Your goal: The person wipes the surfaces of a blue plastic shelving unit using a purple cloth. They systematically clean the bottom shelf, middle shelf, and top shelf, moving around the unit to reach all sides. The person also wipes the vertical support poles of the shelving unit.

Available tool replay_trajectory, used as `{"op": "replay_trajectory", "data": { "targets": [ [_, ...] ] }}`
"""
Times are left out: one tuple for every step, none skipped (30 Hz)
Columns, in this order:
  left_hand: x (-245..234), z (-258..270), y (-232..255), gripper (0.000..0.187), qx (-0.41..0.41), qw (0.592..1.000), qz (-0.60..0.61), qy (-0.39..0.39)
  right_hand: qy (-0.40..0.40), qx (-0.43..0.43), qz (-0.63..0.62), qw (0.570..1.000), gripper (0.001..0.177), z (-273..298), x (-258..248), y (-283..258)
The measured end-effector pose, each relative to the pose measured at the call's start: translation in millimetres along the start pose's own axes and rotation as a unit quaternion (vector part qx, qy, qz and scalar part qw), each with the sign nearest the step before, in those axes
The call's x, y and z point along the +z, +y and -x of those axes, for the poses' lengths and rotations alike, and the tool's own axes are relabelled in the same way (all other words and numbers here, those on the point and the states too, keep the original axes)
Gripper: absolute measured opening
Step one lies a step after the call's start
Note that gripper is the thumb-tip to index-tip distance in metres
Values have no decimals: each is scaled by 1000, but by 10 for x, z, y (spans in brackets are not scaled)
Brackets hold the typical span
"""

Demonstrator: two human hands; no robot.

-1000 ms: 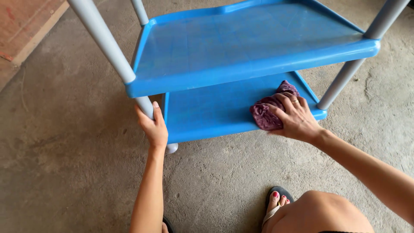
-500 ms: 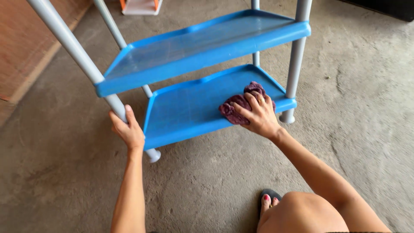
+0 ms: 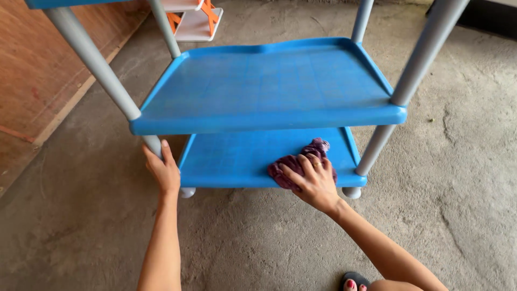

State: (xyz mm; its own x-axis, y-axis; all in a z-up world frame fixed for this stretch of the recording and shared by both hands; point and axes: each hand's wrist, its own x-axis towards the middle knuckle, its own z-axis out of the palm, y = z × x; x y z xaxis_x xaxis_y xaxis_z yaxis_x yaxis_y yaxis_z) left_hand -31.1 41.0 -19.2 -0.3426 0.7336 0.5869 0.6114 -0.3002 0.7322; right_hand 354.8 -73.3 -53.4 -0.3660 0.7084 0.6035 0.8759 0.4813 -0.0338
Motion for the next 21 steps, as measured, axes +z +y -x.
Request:
{"op": "replay_trajectory", "data": {
  "targets": [
    [4,-54,35,52,-99,995,-6,-28,-4,3,-2,1000,73,-47,52,-32],
    [13,-79,81,58,-196,979,-14,-58,-8,6,-5,1000,72,-95,101,-48],
    [42,-63,137,66,-126,983,-131,-25,-13,10,-9,1000,71,-128,132,-53],
    [79,-21,207,75,-51,968,-244,8,-15,11,-8,1000,72,-174,149,-7],
    [89,16,290,85,30,936,-349,42,-16,12,-6,1000,74,-239,164,78],
    [84,222,415,88,67,948,-311,34,-16,13,-3,1000,75,-272,162,129],
    [178,492,605,90,106,957,-269,30,-26,17,-8,999,75,-308,154,161],
    [332,661,819,93,189,950,-248,19,-36,21,-12,999,75,-335,140,181],
    [434,796,1031,95,267,937,-225,9,-50,23,-17,998,75,-332,115,192],
    [529,800,1216,97,327,916,-230,-44,-45,29,-16,998,76,-344,104,188],
    [623,756,1388,99,380,890,-233,-96,-45,32,-15,998,77,-344,88,181],
    [685,645,1532,96,383,883,-239,-123,-45,35,-14,998,78,-331,62,168],
    [761,456,1662,94,393,874,-246,-148,-44,42,-30,998,80,-332,41,147],
    [807,343,1779,92,402,863,-252,-174,-41,48,-46,997,82,-318,16,126],
    [814,279,1863,84,428,851,-254,-165,-36,54,-64,996,84,-310,9,111],
    [840,217,1920,79,455,839,-256,-157,-43,101,-62,992,81,-278,11,120],
    [873,171,1951,76,480,825,-259,-147,-48,146,-63,986,77,-241,52,134],
    [871,182,1951,75,485,817,-265,-162,-53,190,-64,978,74,-196,137,170],
    [809,248,1921,75,487,811,-272,-175,-99,241,-51,964,65,-175,276,301],
    [753,317,1882,76,490,805,-278,-188,-134,283,-46,948,65,-168,459,513],
    [723,385,1845,76,494,800,-284,-189,-119,306,-79,941,65,-183,688,760]
  ]
}}
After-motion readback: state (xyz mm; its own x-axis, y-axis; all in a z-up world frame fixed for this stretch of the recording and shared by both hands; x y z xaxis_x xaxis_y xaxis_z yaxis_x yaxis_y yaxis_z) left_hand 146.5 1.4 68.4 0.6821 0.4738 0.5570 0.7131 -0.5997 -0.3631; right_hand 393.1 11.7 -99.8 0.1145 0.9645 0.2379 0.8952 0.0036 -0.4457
